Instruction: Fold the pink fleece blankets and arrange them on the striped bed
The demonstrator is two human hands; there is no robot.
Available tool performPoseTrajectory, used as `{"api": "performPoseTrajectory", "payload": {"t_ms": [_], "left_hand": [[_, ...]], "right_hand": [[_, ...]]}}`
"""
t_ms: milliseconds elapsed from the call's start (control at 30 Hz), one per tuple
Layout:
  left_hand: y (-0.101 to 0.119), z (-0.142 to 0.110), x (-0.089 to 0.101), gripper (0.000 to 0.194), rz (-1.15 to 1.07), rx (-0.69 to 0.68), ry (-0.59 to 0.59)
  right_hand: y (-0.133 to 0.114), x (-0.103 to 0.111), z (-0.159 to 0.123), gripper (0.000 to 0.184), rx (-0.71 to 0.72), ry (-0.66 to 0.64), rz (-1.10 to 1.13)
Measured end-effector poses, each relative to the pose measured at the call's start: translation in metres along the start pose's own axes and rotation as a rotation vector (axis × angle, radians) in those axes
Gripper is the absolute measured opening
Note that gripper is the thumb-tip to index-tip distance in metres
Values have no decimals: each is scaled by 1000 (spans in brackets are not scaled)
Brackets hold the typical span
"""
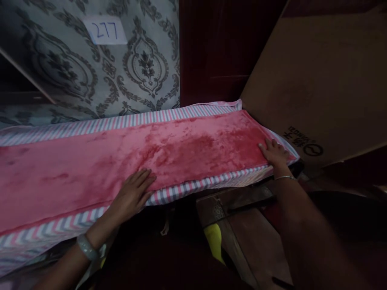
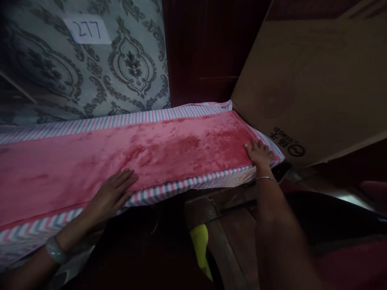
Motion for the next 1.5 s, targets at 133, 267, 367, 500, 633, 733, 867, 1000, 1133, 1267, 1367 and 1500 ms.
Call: {"api": "performPoseTrajectory", "payload": {"t_ms": [133, 267, 367, 500, 633, 733, 867, 1000, 1133, 1267, 1367, 1500], "left_hand": [[33, 28, 4, 49, -79, -43, -22], [55, 86, 7, 43, -204, -104, -42], [47, 141, 3, 39, -248, -62, -58], [14, 212, -11, 33, -180, 99, -164], [-13, 266, -18, 35, -70, 194, -178], [-24, 297, -24, 35, 1, 228, -198], [-30, 328, -39, 40, 74, 260, -249], [-32, 349, -54, 47, 113, 279, -278], [-33, 360, -62, 44, 117, 290, -241], [-44, 368, -58, 35, 68, 350, -121], [-55, 372, -58, 39, 72, 395, -92], [-60, 374, -74, 37, 71, 353, -213]], "right_hand": [[-3, 1, -1, 67, 14, 24, 18], [-3, -1, 0, 69, 6, 10, 6], [-4, -3, 2, 70, 30, 39, 10], [0, -9, 7, 69, 35, 73, 15], [1, -13, 12, 68, 44, 99, 8], [0, -12, 12, 68, 38, 88, -1], [-1, -8, 11, 68, 35, 86, -5], [3, -8, 14, 69, 37, 113, 1], [6, -9, 16, 69, 30, 130, 5], [7, -8, 16, 70, 15, 113, -5], [6, -7, 16, 69, 20, 110, -11], [6, -6, 16, 69, 20, 113, -29]]}}
Point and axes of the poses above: each hand's wrist, its own z-axis towards the middle knuckle, its own x-axis out of the back of the hand, y = z × x, the point moved 6 cm from there along z, towards the middle knuckle, and after that the axes turned 12 degrees about z, right-handed, at the moved point
